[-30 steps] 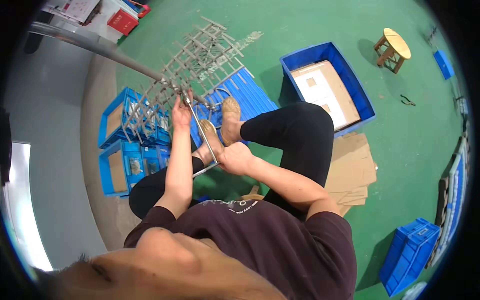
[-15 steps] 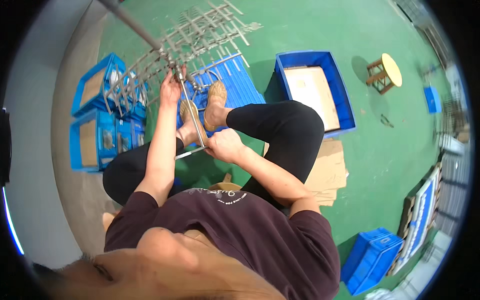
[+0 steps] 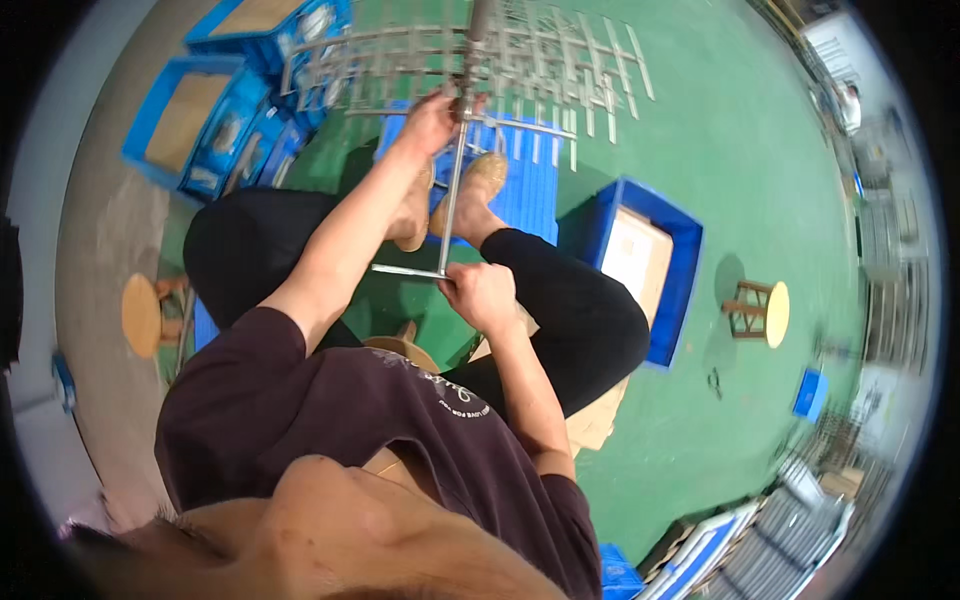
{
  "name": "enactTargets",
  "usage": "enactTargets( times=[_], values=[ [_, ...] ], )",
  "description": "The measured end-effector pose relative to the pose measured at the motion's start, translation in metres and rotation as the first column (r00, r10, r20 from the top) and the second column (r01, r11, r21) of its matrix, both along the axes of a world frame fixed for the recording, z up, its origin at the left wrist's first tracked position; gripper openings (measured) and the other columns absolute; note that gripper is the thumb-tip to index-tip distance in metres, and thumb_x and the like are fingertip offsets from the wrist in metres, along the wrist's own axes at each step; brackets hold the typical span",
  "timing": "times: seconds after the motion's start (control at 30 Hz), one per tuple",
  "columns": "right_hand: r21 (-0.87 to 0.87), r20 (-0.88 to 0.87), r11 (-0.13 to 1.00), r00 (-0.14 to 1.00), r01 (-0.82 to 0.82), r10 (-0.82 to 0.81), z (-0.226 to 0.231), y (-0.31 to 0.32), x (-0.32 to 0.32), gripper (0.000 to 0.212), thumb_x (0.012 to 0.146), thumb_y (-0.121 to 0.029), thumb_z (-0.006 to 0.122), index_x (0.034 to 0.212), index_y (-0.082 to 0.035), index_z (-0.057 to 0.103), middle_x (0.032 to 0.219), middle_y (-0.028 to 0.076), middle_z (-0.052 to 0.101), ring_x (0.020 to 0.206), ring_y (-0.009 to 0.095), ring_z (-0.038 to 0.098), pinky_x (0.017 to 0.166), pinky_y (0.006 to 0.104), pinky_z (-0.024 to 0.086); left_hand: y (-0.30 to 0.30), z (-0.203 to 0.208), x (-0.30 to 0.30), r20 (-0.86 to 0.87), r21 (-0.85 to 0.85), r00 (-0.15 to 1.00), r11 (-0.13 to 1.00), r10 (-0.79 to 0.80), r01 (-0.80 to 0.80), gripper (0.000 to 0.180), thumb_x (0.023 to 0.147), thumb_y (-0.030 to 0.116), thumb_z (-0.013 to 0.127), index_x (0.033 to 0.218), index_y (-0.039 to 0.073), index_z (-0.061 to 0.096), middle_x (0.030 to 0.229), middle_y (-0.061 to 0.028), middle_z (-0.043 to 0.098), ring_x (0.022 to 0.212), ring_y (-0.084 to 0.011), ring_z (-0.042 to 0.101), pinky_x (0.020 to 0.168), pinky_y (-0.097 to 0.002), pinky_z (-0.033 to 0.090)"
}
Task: The recorder is assembling metal lattice frames by joining individual components together.
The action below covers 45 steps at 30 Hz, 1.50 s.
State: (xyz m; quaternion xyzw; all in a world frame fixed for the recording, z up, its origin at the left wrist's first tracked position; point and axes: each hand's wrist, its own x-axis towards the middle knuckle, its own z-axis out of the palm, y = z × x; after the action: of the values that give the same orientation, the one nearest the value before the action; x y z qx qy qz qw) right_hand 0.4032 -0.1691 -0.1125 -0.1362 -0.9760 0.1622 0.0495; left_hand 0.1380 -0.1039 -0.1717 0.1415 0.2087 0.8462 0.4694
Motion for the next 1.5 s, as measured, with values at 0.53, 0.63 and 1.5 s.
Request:
enactTargets(
  times=[0.53,0.63,1.5],
  values=[
    [-0.005,-0.021,1.0,1.0,-0.014,0.013,0.007,-0.003,-0.004,0.019,0.068,-0.02,0.062,0.057,-0.01,0.051,0.051,0.006,0.054,0.043,0.026,0.05,0.043,0.0337,0.037,-0.004,-0.007,-0.01,0.08,0.011,0.997,1.0,0.02,-0.021,0.021,0.087,0.006,0.046,0.105,-0.005,0.048,0.098,-0.024,0.059,0.091,-0.0323,0.061,0.08,-0.0373,0.052],
    [-0.008,-0.028,1.0,1.0,0.013,-0.013,0.007,-0.004,-0.001,0.018,0.068,-0.02,0.062,0.057,-0.01,0.051,0.052,0.006,0.054,0.044,0.026,0.051,0.043,0.0336,0.037,-0.001,-0.005,-0.007,0.073,-0.009,0.997,1.0,0.014,-0.014,0.022,0.088,0.007,0.046,0.106,-0.005,0.048,0.098,-0.0235,0.059,0.09,-0.0322,0.061,0.08,-0.0367,0.052],
    [0.112,-0.19,0.981,0.973,0.156,-0.133,0.001,-0.006,0.01,0.018,0.065,-0.019,0.064,0.076,-0.009,0.055,0.073,0.006,0.055,0.064,0.024,0.053,0.059,0.0336,0.039,0.008,0.002,-0.012,0.362,-0.146,0.932,0.987,-0.01,0.067,0.041,0.079,0.014,0.043,0.115,-0.005,0.042,0.117,-0.0343,0.043,0.106,-0.0425,0.048,0.09,-0.0454,0.044]
  ],
)
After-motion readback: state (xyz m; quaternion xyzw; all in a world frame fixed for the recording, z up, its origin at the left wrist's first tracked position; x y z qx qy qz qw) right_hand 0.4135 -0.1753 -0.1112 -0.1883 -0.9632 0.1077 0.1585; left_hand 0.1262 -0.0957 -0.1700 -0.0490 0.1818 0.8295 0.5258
